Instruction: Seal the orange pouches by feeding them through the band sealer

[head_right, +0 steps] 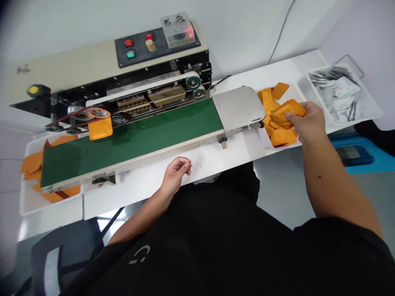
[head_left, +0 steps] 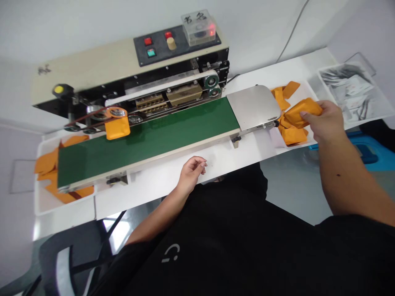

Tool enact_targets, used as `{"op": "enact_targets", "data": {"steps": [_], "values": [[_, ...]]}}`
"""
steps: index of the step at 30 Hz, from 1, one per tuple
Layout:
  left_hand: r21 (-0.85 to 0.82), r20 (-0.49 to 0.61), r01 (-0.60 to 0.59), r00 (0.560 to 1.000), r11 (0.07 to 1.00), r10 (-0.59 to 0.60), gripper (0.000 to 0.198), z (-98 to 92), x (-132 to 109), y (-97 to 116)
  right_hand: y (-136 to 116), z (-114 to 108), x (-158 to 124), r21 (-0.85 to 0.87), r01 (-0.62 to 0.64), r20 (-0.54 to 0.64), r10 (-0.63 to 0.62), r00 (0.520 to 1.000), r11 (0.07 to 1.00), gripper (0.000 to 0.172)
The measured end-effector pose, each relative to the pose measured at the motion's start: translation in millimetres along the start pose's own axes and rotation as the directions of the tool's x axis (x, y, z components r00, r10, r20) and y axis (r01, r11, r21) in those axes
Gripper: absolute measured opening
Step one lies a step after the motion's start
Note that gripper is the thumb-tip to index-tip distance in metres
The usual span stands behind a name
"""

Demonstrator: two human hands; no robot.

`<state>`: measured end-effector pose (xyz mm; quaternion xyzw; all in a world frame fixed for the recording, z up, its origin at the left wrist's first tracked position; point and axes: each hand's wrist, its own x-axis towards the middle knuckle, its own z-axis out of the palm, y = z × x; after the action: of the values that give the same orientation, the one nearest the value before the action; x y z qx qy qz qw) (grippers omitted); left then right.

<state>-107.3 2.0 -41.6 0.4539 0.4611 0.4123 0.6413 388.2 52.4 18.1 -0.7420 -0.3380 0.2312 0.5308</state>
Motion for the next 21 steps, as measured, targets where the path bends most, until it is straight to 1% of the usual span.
{"op": "enact_targets", "data": {"steps": [2, 3, 4, 5, 6, 8, 9, 10, 13, 15, 17, 19, 21], "values": [[0.000, 0.019, -0.007, 1.000, 1.000, 0.007, 0.037, 4.5, 2, 2, -18, 14, -13, 0.149, 0.061, -0.177, -0.034, 0.984, 0.987, 0.031], [0.004, 0.030, -0.012, 0.999, 1.000, 0.012, 0.038, 7.6, 3, 4, -29, 22, -23, 0.210, 0.110, -0.235, -0.059, 0.970, 0.971, 0.029], [0.009, 0.042, -0.018, 0.999, 1.000, 0.018, 0.038, 11.3, 4, 7, -40, 31, -36, 0.266, 0.160, -0.247, -0.093, 0.964, 0.951, 0.025], [0.014, 0.055, -0.029, 0.998, 0.999, 0.028, 0.038, 15.6, 5, 10, -52, 42, -51, 0.333, 0.198, -0.234, -0.123, 0.965, 0.922, 0.022], [0.017, 0.069, -0.046, 0.997, 0.999, 0.045, 0.038, 20.5, 6, 15, -63, 53, -69, 0.401, 0.217, -0.197, -0.147, 0.969, 0.890, 0.022], [0.003, 0.101, -0.096, 0.990, 0.995, 0.095, 0.038, 31.5, 10, 28, -84, 76, -107, 0.524, 0.165, -0.043, -0.167, 0.985, 0.836, 0.031], [-0.018, 0.118, -0.123, 0.985, 0.992, 0.124, 0.039, 37.2, 12, 36, -92, 88, -127, 0.566, 0.122, 0.017, -0.159, 0.987, 0.815, 0.036], [-0.047, 0.128, -0.147, 0.980, 0.988, 0.152, 0.042, 42.7, 14, 43, -98, 101, -145, 0.593, 0.055, 0.102, -0.142, 0.985, 0.803, 0.039], [-0.124, 0.160, -0.172, 0.968, 0.977, 0.191, 0.059, 54.8, 22, 62, -105, 133, -189, 0.624, -0.113, 0.274, -0.082, 0.958, 0.773, 0.042], [-0.164, 0.168, -0.167, 0.967, 0.972, 0.194, 0.069, 57.5, 25, 67, -102, 150, -207, 0.609, -0.188, 0.367, -0.064, 0.928, 0.771, 0.042], [-0.185, 0.157, -0.139, 0.973, 0.973, 0.169, 0.072, 55.9, 26, 67, -96, 161, -215, 0.575, -0.230, 0.443, -0.063, 0.894, 0.785, 0.041], [-0.203, 0.130, -0.098, 0.983, 0.974, 0.126, 0.071, 51.4, 25, 62, -89, 167, -219, 0.540, -0.246, 0.489, -0.063, 0.870, 0.805, 0.040], [-0.225, 0.098, -0.069, 0.991, 0.972, 0.093, 0.071, 45.8, 23, 55, -84, 170, -220, 0.519, -0.247, 0.499, -0.055, 0.865, 0.818, 0.042]]}}
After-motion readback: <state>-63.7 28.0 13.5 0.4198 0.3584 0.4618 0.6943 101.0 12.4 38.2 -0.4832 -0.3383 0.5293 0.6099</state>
